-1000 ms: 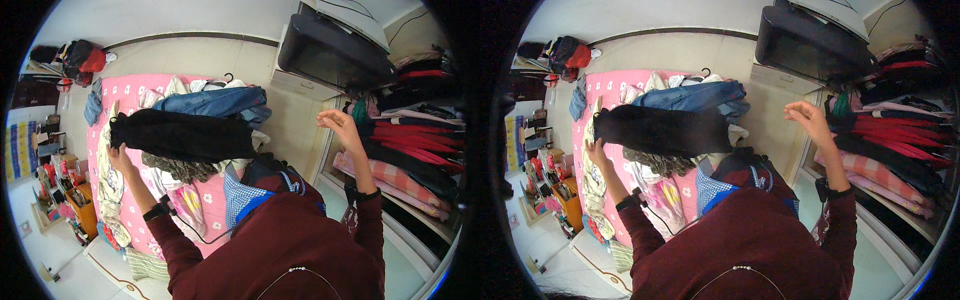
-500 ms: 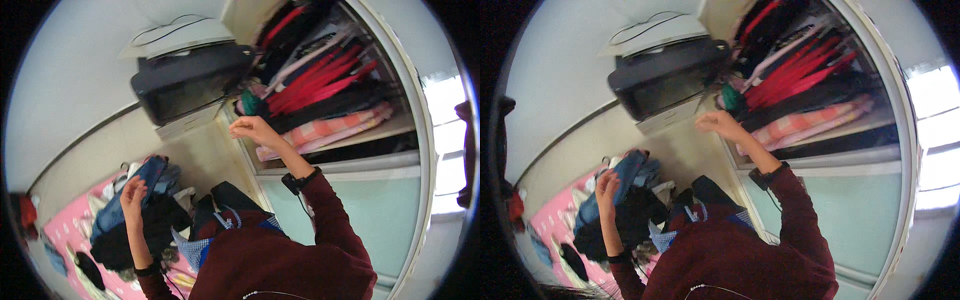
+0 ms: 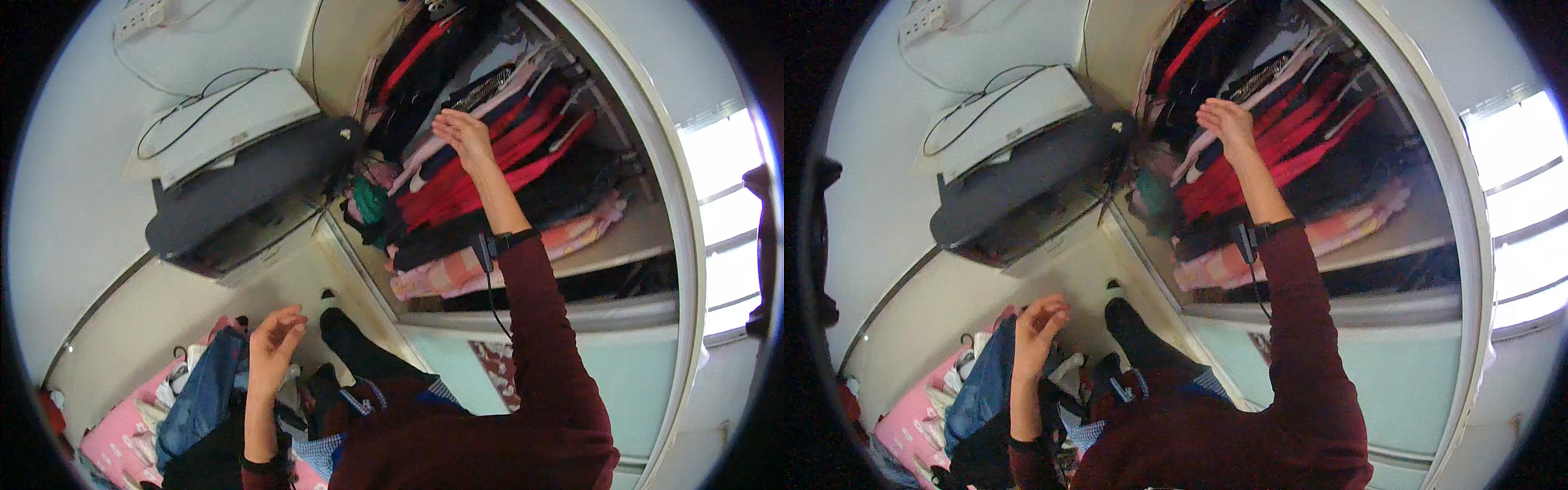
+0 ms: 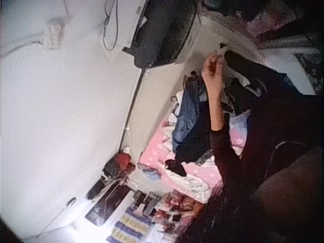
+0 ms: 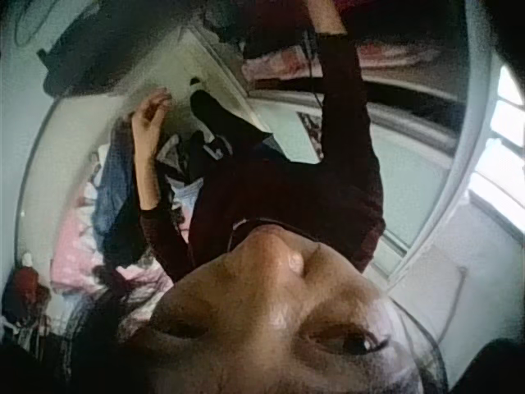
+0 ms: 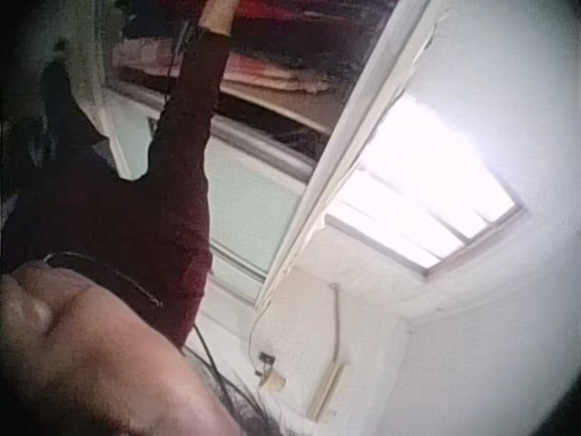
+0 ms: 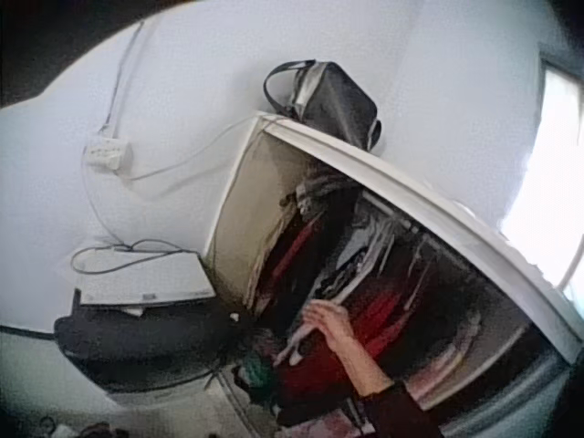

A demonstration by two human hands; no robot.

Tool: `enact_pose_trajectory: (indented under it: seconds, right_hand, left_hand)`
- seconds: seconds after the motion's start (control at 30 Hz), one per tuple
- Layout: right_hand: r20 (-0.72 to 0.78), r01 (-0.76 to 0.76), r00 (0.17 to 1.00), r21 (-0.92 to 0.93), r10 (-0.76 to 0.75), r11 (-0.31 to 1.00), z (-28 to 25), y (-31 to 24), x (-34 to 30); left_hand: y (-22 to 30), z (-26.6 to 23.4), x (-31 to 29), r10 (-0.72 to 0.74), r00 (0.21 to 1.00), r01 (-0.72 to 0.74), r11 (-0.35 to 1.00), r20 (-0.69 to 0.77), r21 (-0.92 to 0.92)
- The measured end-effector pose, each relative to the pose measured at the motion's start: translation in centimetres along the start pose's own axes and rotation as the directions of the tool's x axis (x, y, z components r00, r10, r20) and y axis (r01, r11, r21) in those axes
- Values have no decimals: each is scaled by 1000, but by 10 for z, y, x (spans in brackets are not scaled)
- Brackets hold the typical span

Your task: The person removes clothes from a closet, places them on a bed, and then returns them to the closet on hangers. The person handles jeans, shirts, and other garments, moving them between the closet and the bed.

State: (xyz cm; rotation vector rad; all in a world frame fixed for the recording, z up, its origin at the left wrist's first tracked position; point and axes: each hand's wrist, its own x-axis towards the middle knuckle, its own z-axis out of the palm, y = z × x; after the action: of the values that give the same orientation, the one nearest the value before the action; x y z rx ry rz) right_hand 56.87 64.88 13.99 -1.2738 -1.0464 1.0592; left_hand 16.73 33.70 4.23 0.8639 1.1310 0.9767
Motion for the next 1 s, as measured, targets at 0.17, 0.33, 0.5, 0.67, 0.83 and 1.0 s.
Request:
enact_pose_trajectory:
  seconds: [0.17,0.33,0.5,0.67,0.83,1.0]
  right_hand:
    - [-147,63,988,133,-43,989,-13,-28,154]
    - [-317,185,936,61,-157,981,-13,-46,268]
    - [-333,204,890,-320,-312,925,-24,-55,356]
    - [-418,-130,821,-799,-389,587,-17,-63,399]
    - [-139,362,579,-839,-803,407,-16,-92,396]
    - [315,265,400,-939,-861,-221,2,-152,395]
  left_hand:
    - [10,29,69,22,1000,-22,999,-7,-44]
    - [33,69,147,54,998,-52,997,38,-60]
    - [71,118,224,107,980,-100,994,165,-55]
    - [102,158,285,199,951,-189,980,237,-62]
    - [102,177,322,191,930,-167,981,315,-101]
    - [113,195,352,147,912,-67,975,384,-214]
